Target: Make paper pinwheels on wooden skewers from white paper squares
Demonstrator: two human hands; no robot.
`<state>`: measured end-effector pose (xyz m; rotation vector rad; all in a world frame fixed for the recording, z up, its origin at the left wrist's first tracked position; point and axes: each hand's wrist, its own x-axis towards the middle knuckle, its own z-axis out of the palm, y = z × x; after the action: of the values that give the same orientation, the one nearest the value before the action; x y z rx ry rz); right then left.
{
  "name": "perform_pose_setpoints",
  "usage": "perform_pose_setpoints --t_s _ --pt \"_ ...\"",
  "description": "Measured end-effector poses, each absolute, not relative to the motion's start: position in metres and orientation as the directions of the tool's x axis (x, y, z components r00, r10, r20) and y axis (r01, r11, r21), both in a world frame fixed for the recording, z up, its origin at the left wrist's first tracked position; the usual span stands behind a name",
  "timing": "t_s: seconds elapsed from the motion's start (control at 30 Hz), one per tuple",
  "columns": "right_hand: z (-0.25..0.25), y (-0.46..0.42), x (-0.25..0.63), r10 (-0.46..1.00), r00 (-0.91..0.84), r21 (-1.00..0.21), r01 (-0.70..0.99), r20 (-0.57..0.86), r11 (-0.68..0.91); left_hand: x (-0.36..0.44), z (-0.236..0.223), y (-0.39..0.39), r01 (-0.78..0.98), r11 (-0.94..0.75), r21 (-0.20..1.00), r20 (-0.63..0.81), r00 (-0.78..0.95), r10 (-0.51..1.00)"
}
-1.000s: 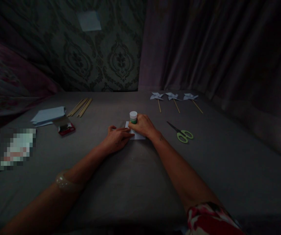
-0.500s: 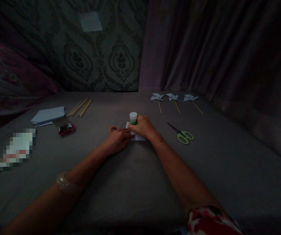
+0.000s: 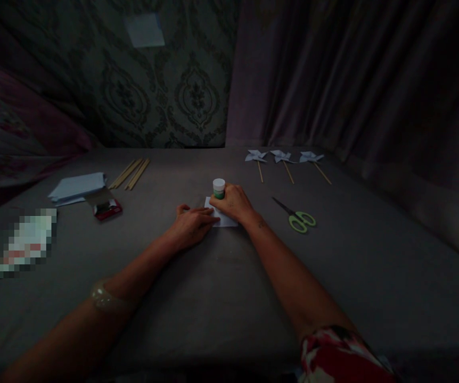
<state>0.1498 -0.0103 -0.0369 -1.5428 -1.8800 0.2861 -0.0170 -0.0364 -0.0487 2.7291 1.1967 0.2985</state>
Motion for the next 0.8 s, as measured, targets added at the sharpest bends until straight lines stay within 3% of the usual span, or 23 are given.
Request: perform_pose_setpoints --t_s 0.67,0.8 --pt "-0.0390 -0.0124 0.1509 0.915 -0.047 -0.546 0.790 0.400 0.279 -0.0173 -0.0516 -0.0346 0.692 -0.676 0.252 0.147 0.663 0.734" --pt "-0.0368 -0.0116 0.1529 0.940 -0.092 -0.577 0.768 0.328 0.277 -0.0172 -0.0549 -0.0330 0.695 -0.662 0.281 0.147 0.650 0.745"
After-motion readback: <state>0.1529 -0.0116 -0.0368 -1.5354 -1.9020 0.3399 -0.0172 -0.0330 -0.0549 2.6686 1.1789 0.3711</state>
